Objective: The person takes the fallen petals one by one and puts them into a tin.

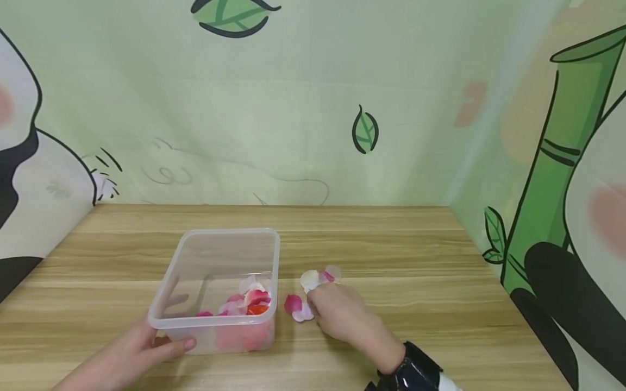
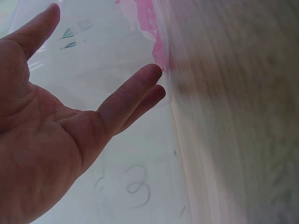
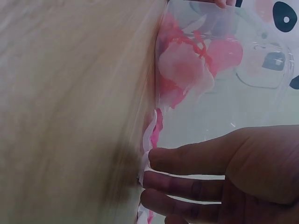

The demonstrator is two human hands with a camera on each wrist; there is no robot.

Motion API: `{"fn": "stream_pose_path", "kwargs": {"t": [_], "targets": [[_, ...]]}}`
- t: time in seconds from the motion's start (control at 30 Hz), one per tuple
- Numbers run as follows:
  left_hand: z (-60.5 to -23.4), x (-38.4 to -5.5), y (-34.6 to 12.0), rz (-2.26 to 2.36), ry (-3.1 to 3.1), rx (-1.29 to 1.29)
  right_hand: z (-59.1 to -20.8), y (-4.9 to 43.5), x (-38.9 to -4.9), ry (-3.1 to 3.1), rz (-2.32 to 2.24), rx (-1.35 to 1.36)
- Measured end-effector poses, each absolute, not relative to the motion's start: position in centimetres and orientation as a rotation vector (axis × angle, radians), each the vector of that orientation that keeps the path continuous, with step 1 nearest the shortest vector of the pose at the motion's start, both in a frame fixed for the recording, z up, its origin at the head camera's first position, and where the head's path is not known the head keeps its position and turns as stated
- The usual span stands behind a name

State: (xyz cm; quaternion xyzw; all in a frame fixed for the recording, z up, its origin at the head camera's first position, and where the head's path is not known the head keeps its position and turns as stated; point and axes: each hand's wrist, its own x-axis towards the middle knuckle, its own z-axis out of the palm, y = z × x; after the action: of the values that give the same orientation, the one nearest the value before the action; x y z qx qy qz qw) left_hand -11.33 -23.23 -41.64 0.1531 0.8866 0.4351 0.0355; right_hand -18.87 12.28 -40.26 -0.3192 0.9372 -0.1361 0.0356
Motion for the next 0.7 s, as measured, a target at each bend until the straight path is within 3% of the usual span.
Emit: {"fn": "stream_pose_path", "kwargs": {"t": [0.7], "targets": [[-41.5, -11.58, -23.41, 1.34, 2.663, 0.385, -40.11, 13.14, -19.02, 2.979, -0.428, -0.984]]}}
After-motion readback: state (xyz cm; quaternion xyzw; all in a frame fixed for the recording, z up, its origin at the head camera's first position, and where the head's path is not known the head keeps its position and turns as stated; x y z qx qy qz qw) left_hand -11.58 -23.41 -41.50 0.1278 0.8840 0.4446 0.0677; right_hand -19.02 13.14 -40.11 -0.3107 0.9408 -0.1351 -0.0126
